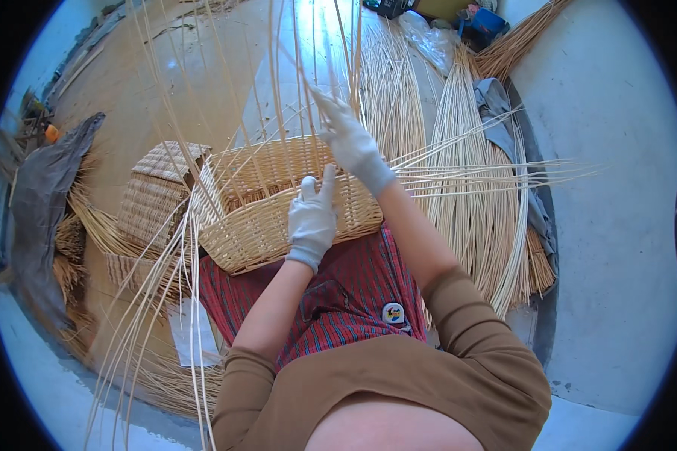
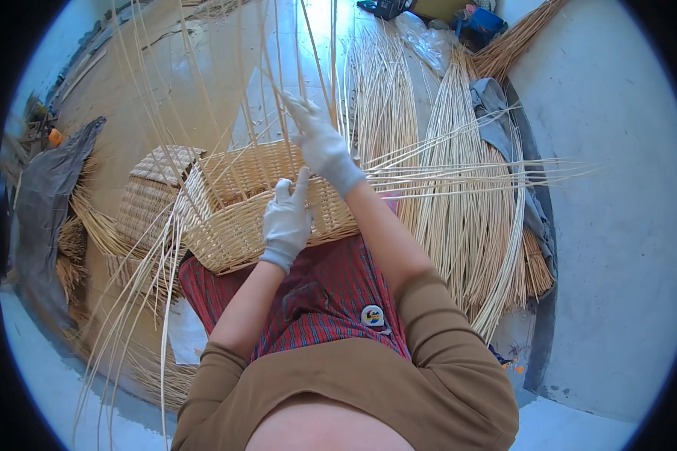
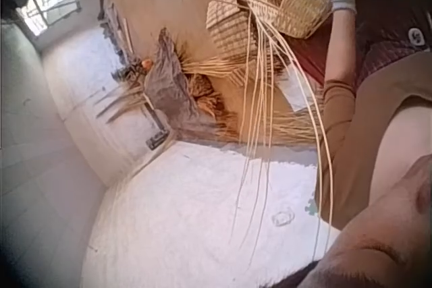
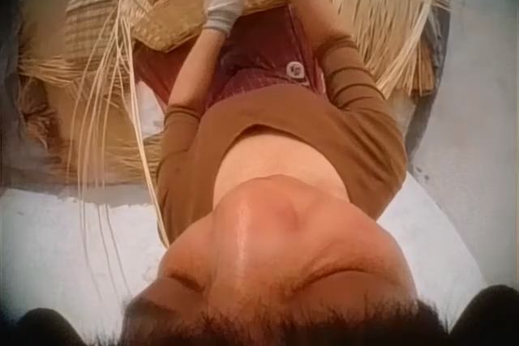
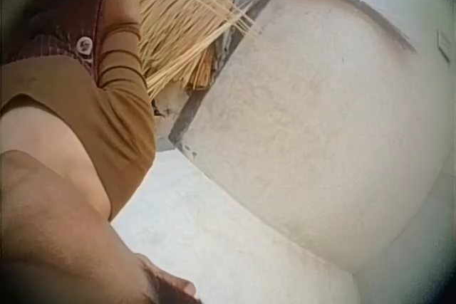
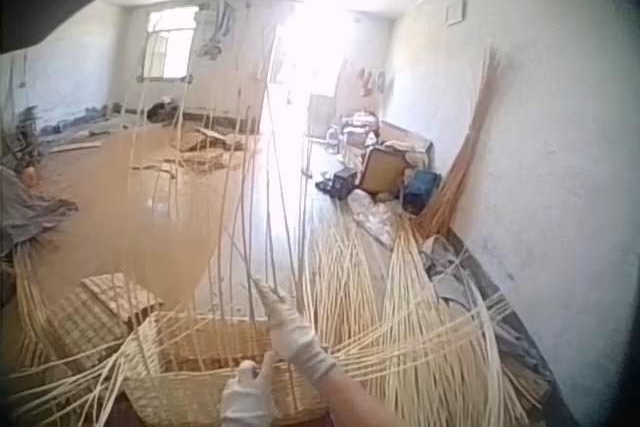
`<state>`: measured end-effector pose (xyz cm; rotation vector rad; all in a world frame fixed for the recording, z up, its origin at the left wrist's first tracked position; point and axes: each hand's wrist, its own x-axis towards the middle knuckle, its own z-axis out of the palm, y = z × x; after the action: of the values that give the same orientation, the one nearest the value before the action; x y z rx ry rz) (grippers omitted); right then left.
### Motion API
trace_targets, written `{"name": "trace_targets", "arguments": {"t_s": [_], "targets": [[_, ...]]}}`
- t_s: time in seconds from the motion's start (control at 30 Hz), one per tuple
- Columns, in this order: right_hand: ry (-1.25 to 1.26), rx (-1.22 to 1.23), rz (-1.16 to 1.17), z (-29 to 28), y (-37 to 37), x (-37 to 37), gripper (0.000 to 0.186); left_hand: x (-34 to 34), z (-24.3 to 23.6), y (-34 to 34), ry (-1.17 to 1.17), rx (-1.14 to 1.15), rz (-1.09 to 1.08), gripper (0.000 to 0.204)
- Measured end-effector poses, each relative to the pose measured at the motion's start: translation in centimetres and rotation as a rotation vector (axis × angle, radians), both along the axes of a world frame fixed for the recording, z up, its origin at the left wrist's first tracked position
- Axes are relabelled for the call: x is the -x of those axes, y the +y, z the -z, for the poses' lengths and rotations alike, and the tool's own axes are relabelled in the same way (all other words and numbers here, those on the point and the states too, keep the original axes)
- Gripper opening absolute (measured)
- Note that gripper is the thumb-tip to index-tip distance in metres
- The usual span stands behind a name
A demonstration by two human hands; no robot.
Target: Weaving a rectangular wicker basket, measuring dimensions with a tape measure, and trimming excess material with shears.
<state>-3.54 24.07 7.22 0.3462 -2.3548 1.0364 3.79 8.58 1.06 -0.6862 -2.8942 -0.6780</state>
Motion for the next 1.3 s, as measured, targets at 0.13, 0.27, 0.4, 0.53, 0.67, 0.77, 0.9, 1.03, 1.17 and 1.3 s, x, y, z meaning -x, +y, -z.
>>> {"name": "trace_targets", "arguments": {"t_s": [0.13, 0.27, 0.4, 0.53, 0.67, 0.77, 0.9, 1.03, 1.17, 1.3], "targets": [[-0.240, 0.215, 0.084, -1.5, 2.9, -1.5, 0.077, 0.6, 0.4, 1.4, -0.019, 0.368, -0.006, 0.078], [-0.417, 0.322, -0.256, 0.7, 6.4, -5.4, 0.080, 0.5, 0.8, 1.0, 0.024, 0.185, 0.055, 0.077], [-0.222, -0.143, -0.197, 0.2, 3.5, -1.9, 0.083, -0.4, 0.9, 1.3, -0.116, 0.132, -0.021, 0.090], [-0.208, -0.375, 0.103, -2.4, 0.2, 3.3, 0.089, 0.1, 0.7, 2.1, -0.201, 0.219, -0.044, 0.087], [-0.034, 0.074, -0.139, -2.2, 3.9, -0.8, 0.061, 0.9, 0.4, 2.2, -0.249, 0.194, -0.068, 0.078], [-0.201, 0.088, 0.188, -0.1, 7.4, -8.2, 0.047, 1.4, 0.8, 2.2, -0.282, 0.077, -0.037, 0.063], [-0.348, 0.578, 0.295, 1.2, 6.5, -13.8, 0.038, 2.7, 1.2, 2.1, -0.358, -0.339, -0.048, 0.042], [-0.162, 0.295, 0.175, -0.7, 4.9, -14.4, 0.038, 2.5, 1.2, 1.0, -0.532, -0.521, 0.023, 0.045], [-0.454, 0.284, 0.450, -0.6, 5.2, -12.3, 0.041, -0.5, 2.4, -1.1, -0.007, -0.501, 0.112, 0.058], [-0.727, -0.282, 0.291, 3.6, 3.4, -11.4, 0.068, -3.9, 5.4, -7.6, -0.266, -0.936, -0.114, 0.035]]}}
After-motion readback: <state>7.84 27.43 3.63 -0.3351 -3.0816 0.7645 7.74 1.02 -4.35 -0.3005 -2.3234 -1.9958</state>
